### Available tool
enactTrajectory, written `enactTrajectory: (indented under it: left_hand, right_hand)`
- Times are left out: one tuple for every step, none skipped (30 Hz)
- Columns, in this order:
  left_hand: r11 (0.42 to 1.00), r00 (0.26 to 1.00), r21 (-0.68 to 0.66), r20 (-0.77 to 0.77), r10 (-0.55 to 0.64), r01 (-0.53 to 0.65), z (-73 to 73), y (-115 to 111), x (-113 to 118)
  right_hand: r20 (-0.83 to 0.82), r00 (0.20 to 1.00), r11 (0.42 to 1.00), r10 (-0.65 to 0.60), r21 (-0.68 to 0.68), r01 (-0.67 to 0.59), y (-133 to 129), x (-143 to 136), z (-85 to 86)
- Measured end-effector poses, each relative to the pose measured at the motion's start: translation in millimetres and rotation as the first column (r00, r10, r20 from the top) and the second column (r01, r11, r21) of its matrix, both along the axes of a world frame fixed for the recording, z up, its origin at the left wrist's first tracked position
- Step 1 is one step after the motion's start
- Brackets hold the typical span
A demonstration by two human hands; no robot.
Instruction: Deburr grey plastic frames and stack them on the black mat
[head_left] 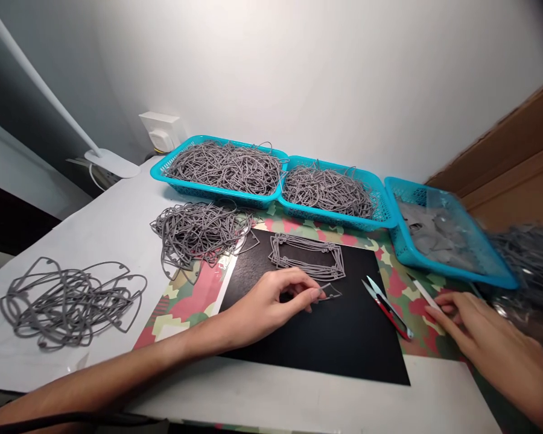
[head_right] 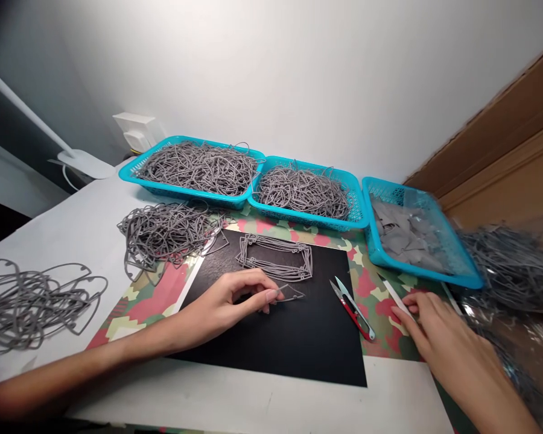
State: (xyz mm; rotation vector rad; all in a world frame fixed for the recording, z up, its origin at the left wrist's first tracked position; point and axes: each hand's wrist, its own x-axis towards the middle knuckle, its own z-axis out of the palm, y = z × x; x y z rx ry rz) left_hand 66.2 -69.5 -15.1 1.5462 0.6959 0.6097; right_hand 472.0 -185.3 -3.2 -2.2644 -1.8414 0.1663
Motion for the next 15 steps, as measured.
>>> enactTrajectory:
  left_hand:
    - [1.000,1.000,-0.014,0.004,-0.001,0.001,-0.6,0,1]
    - [1.000,1.000,-0.025,0.004,-0.001,0.001,-1.1,0,1]
    - [0.999,1.000,-0.032,0.004,0.001,-0.001,-1.6,0,2]
    - [0.999,1.000,-0.035,0.003,0.002,-0.002,-2.2,0,2]
    - [0.999,1.000,-0.034,-0.001,0.001,-0.001,-2.8,0,3]
    - [0.999,1.000,-0.033,-0.006,-0.001,0.001,-3.3,1,3]
    - [0.999,1.000,-0.032,-0.011,-0.004,0.003,-3.9,1,3]
    - [1.000,1.000,-0.031,-0.015,-0.005,0.005,-4.5,1,3]
    - [1.000,1.000,-0.031,-0.017,-0.006,0.006,-5.1,2,3]
    - [1.000,1.000,-0.030,-0.016,-0.006,0.005,-5.8,2,3]
    - [1.000,1.000,-0.029,-0.013,-0.006,0.005,-6.4,2,2]
    - [1.000,1.000,-0.026,-0.011,-0.006,0.006,-7.0,2,2]
    - [1.000,1.000,-0.022,-0.012,-0.007,0.007,-7.5,2,2]
    - [1.000,1.000,-0.019,-0.013,-0.008,0.008,-7.8,1,2]
    - [1.000,1.000,-0.017,-0.015,-0.007,0.006,-8.0,1,1]
  right_hand:
    - [0.009,1.000,0.999,-0.013,-0.043,0.014,-2,0,-2.3]
    - [0.017,1.000,0.997,-0.020,-0.078,0.021,-4,-1,-3.6]
    - [0.026,1.000,0.995,-0.015,-0.102,0.017,-4,-4,-4.2]
    - [0.038,0.999,0.994,0.001,-0.111,0.003,-4,-7,-4.2]
    - [0.060,0.998,0.994,0.015,-0.109,-0.008,-3,-10,-3.5]
    - [0.083,0.996,0.994,0.023,-0.105,-0.015,-3,-13,-2.3]
    - [0.095,0.995,0.994,0.027,-0.108,-0.016,-2,-17,-0.4]
    - [0.088,0.996,0.993,0.025,-0.116,-0.014,-2,-20,2.1]
    - [0.065,0.998,0.992,0.015,-0.124,-0.007,-1,-24,5.2]
    - [0.032,0.999,0.992,-0.002,-0.123,0.006,-1,-29,8.5]
    - [-0.003,1.000,0.993,-0.017,-0.114,0.017,0,-34,11.9]
    - [-0.034,0.999,0.995,-0.024,-0.101,0.020,0,-39,14.9]
    - [-0.061,0.998,0.996,-0.017,-0.091,0.011,1,-44,17.3]
    - [-0.087,0.996,0.996,0.004,-0.090,-0.012,1,-49,18.8]
    - [-0.118,0.992,0.993,0.034,-0.105,-0.047,2,-53,19.4]
